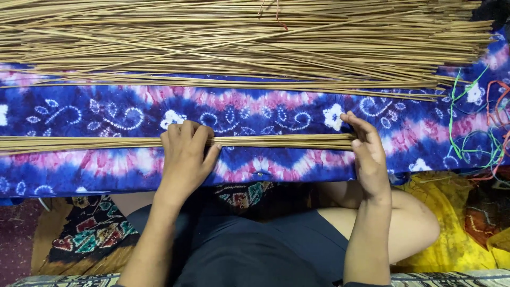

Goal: Aligning a bundle of thin wooden sticks on a patterned surface.

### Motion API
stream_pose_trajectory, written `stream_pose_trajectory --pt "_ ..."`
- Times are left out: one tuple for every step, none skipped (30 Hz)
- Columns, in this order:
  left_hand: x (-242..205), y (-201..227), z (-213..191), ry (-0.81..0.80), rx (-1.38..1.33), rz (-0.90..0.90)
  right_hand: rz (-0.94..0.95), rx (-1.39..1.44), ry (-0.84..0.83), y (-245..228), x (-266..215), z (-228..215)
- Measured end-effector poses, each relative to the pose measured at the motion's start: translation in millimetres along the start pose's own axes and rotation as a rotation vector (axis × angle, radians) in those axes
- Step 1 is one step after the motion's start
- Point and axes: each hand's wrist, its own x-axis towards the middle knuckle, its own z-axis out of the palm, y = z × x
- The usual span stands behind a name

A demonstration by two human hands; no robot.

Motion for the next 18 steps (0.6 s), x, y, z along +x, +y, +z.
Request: stream_pose_trajectory --pt "0.4 0.4 4.4 -0.002 0.002 -0.003 0.002 0.002 -0.002 -1.9 0.6 0.4" --pt "0.8 0.7 8.9 0.002 0.009 0.002 -0.032 -0.175 -0.059 -3.8 1.2 0.7" --pt "2.2 1.3 13.5 0.007 0.015 0.007 -0.067 -0.354 -0.117 -6.2 3.1 0.5" --pt "0.7 1.8 12.6 0.007 0.015 0.004 -0.067 -0.354 -0.12 -8.0 2.3 3.4" --pt "1.7 2.8 12.5 0.005 0.013 0.014 -0.063 -0.465 -0.142 -9.7 2.7 5.1" --pt "2.8 4.0 12.6 0.002 0.011 0.025 -0.058 -0.577 -0.164 -11.2 3.2 6.5" --pt "2.8 2.2 7.4 0.0 0.009 0.027 -0.055 -0.579 -0.161 -9.2 2.9 5.1" --pt "2.9 0.3 2.4 -0.018 -0.021 0.042 -0.053 -0.592 -0.17 -7.0 2.7 3.7" --pt "2.9 -1.7 -2.6 -0.036 -0.049 0.054 -0.052 -0.604 -0.18 -4.4 3.1 2.5" --pt "2.3 -2.3 -6.4 -0.038 -0.05 0.054 -0.05 -0.605 -0.18 -5.0 3.0 2.4" --pt "2.2 -3.4 -10.8 -0.032 -0.062 0.047 -0.05 -0.605 -0.18 -5.4 3.0 3.0" --pt "2.1 -4.7 -15.5 -0.027 -0.073 0.039 -0.05 -0.606 -0.179 -6.1 3.1 3.7" --pt "1.8 -3.9 -13.9 -0.028 -0.072 0.037 -0.05 -0.604 -0.181 -7.3 2.9 4.5" --pt "1.7 -3.2 -12.4 -0.017 -0.039 0.046 -0.049 -0.601 -0.178 -8.7 2.7 5.3" --pt "3.0 -2.7 -10.9 -0.005 -0.005 0.059 -0.049 -0.597 -0.172 -9.7 3.4 5.9" --pt "2.6 -3.4 -13.2 -0.004 -0.003 0.06 -0.051 -0.596 -0.171 -12.0 2.9 6.2" --pt "2.9 -4.1 -15.1 -0.015 0.001 0.069 -0.036 -0.571 -0.154 -14.3 2.7 6.3" --pt "3.4 -5.0 -16.9 -0.025 0.005 0.078 -0.022 -0.546 -0.138 -16.6 2.7 6.3"
